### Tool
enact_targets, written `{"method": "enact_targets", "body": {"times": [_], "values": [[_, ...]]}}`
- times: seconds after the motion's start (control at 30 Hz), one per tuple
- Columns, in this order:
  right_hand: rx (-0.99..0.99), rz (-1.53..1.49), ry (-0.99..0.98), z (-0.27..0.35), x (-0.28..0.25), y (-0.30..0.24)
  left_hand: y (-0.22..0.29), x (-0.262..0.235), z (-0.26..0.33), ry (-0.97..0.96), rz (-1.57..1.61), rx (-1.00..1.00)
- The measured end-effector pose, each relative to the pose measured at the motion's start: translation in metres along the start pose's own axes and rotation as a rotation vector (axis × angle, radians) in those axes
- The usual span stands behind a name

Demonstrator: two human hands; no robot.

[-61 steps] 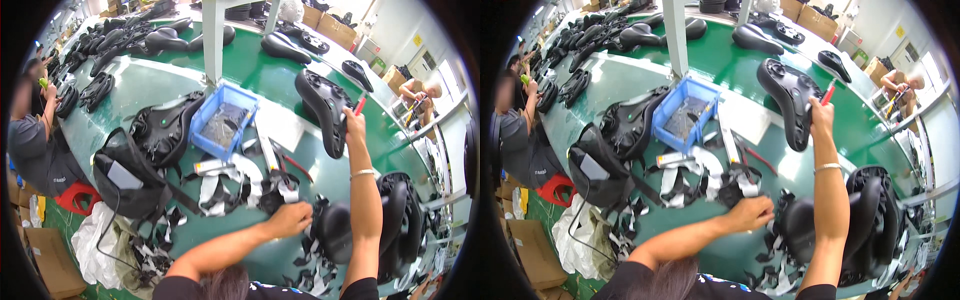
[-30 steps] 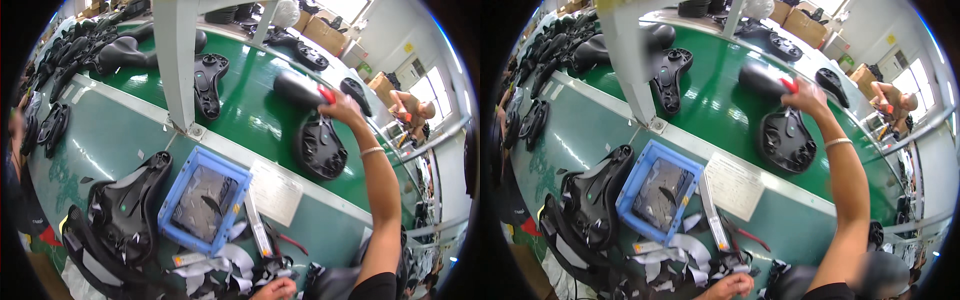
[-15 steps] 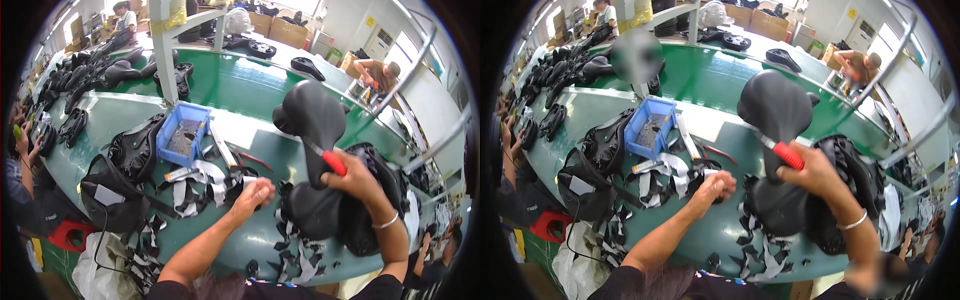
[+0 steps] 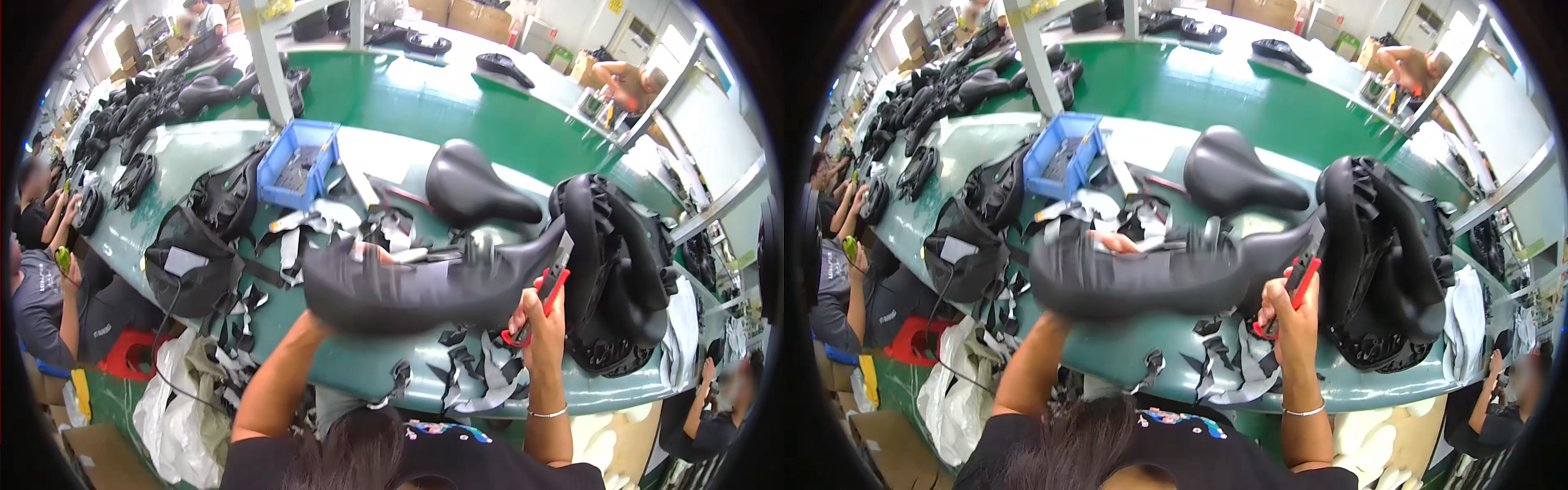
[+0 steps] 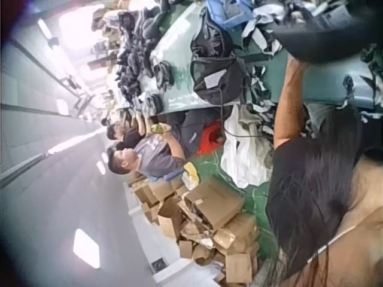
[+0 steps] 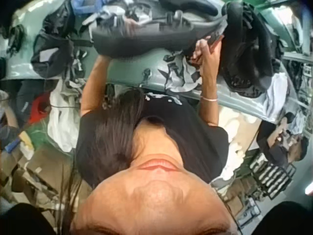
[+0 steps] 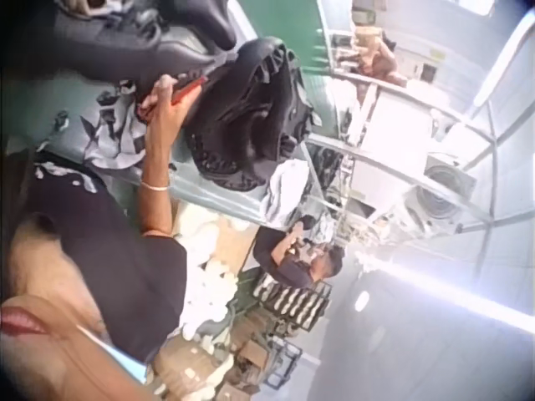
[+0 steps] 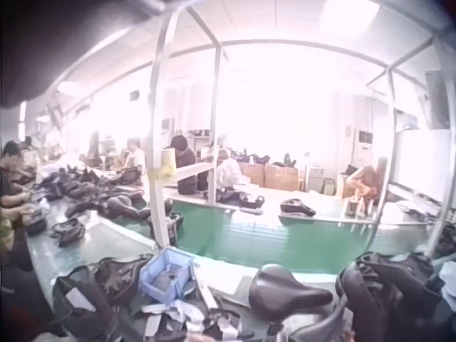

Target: The person uses red-handled pliers to trim excess black material from the underside of bicycle seats. They repeatedly pick up seats from a green workbench, cut the material, and place the seats back down. The workspace is cluttered with scraps and other seats.

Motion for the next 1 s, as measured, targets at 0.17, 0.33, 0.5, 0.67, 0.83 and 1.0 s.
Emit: {"method": "enact_targets", "body": {"times": [0.17,0.33,0.5,0.67,0.83,1.0], "values": [[0.235,0.292,-0.074,0.015,0.031,0.04,0.01,0.0,0.046,0.168,-1.44,0.179],[-0.071,0.692,-0.127,0.026,0.03,0.069,-0.003,0.001,0.09,0.606,-0.06,-0.674],[0.117,0.752,-0.262,0.03,0.033,0.049,0.026,-0.009,0.056,0.479,0.032,-0.834],[-0.316,0.988,-0.387,0.027,0.002,0.038,0.041,-0.006,0.052,0.525,-0.936,-0.588],[-0.37,0.965,-0.328,0.024,0.02,0.044,0.05,0.051,0.015,-0.098,-1.152,-0.128],[-0.414,1.053,-0.309,0.027,0.02,0.03,0.025,0.067,0.002,-0.187,-0.996,-0.213]]}}
Point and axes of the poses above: each hand's wrist, its own z-axis away from the middle knuckle, its own x-axis out of the palm, y = z × x, the point moved 1 cm from there along -z, towards the middle knuckle, and after that the axes turned 4 degrees about x, right-handed, at the moved point
